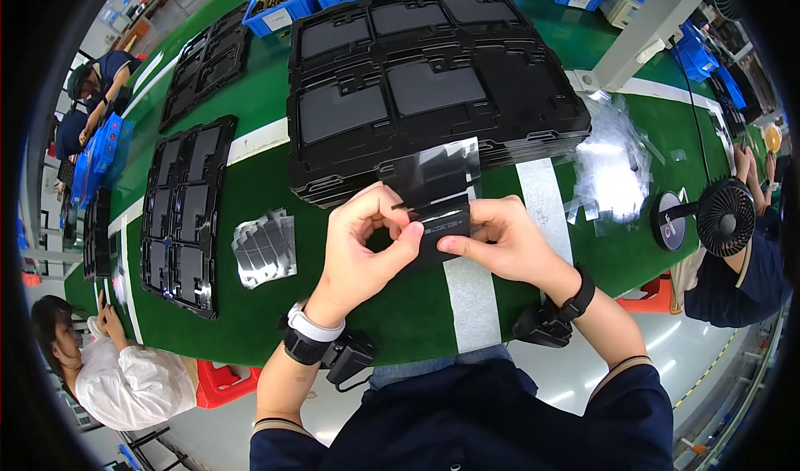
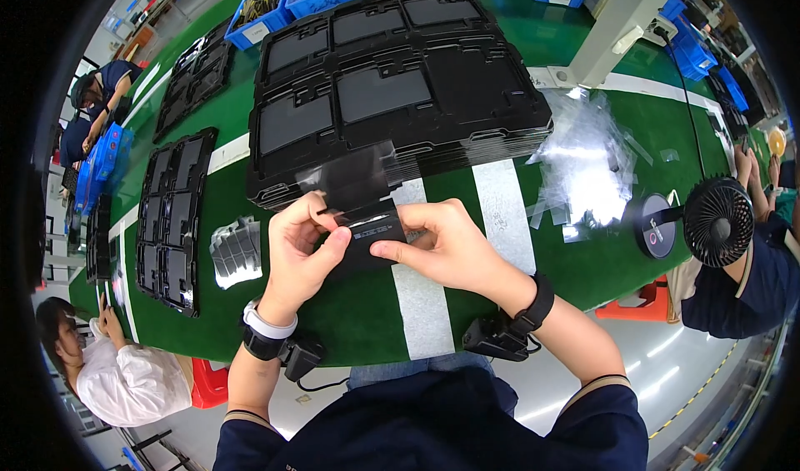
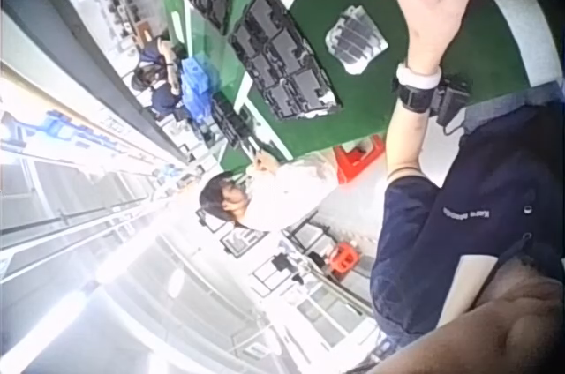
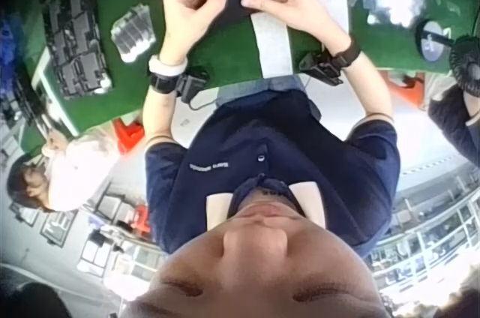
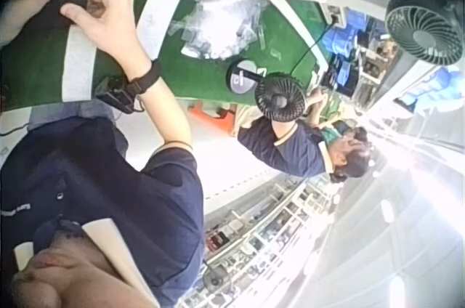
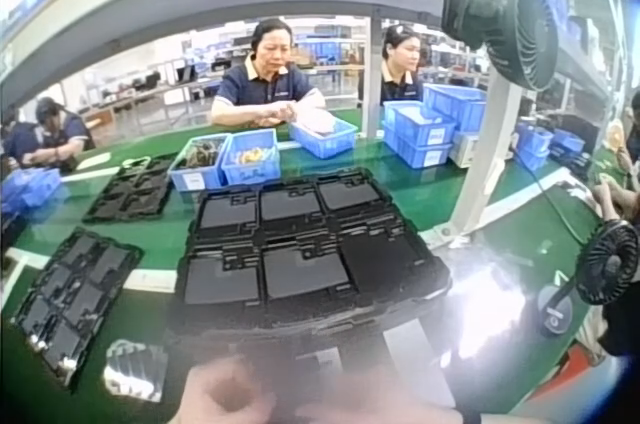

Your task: The person is applying small adhesive labels and films to black plastic housing components at a factory workbench.

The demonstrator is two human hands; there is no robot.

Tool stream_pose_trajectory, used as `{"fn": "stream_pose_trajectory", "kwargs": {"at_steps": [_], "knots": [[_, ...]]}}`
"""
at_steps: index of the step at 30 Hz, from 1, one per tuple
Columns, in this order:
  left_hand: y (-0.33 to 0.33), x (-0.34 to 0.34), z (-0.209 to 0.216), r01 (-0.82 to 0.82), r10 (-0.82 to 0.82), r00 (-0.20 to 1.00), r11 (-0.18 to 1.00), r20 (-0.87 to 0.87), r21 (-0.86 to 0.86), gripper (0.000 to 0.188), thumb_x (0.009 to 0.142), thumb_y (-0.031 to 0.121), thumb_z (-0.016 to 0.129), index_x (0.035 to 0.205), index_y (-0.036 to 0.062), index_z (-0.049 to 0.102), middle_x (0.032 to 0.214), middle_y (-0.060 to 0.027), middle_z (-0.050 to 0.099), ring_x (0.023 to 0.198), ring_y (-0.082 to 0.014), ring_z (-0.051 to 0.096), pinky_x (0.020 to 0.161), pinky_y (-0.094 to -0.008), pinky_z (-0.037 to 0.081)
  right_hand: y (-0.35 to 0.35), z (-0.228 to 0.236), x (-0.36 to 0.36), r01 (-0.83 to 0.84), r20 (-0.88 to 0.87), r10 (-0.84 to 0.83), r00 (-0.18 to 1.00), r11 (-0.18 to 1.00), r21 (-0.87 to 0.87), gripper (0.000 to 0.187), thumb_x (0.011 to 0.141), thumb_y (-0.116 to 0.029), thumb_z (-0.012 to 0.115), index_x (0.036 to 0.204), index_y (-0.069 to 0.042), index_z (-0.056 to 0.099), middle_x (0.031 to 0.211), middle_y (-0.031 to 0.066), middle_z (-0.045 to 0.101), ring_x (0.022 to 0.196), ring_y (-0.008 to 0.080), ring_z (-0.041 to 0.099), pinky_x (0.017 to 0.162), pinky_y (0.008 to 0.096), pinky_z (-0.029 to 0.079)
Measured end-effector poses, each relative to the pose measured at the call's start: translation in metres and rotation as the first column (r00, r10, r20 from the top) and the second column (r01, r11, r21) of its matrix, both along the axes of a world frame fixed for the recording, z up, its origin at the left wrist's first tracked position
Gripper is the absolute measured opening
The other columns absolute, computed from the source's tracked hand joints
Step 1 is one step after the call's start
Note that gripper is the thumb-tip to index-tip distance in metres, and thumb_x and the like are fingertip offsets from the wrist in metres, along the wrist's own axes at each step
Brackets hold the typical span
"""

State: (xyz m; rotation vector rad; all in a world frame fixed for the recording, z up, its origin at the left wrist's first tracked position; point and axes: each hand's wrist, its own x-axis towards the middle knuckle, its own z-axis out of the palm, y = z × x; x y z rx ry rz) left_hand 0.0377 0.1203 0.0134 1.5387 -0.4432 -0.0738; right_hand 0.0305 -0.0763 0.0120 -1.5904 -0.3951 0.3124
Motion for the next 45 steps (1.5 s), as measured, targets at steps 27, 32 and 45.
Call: {"fn": "stream_pose_trajectory", "kwargs": {"at_steps": [27,32,45], "knots": [[-0.007,0.000,0.005,-0.225,0.224,0.973,0.974,-0.051,-0.003,0.013,0.085,0.011,0.058,0.089,-0.0015,0.058,0.078,-0.0009,0.059,0.072,-0.0050,0.053,0.066,-0.0192,0.043,-0.009,0.009,0.004,0.055,0.327,0.121,0.937,0.874,-0.483,0.021,0.066,-0.018,0.072,0.071,-0.004,0.056,0.056,0.0034,0.053,0.048,0.0132,0.051,0.045,0.0246,0.039],[-0.006,-0.001,0.008,-0.106,0.097,0.979,0.993,-0.178,-0.042,0.013,0.085,0.012,0.058,0.087,-0.0004,0.058,0.077,-0.0004,0.058,0.071,-0.0050,0.052,0.065,-0.0194,0.042,-0.007,0.005,0.003,0.142,0.061,-0.158,0.986,0.967,0.211,0.031,0.077,-0.001,0.063,0.108,0.001,0.058,0.096,0.0068,0.060,0.077,0.0094,0.054,0.060,0.0198,0.048],[-0.003,0.000,0.008,-0.071,0.075,0.990,0.997,-0.118,0.033,0.014,0.084,0.014,0.060,0.080,0.0009,0.057,0.070,0.0015,0.056,0.064,-0.0028,0.048,0.058,-0.0185,0.038,-0.015,0.004,0.003,0.100,0.551,-0.007,0.834,0.985,-0.137,0.042,0.074,0.004,0.063,0.115,0.000,0.054,0.098,0.0139,0.062,0.080,0.0175,0.060,0.063,0.0241,0.047]]}}
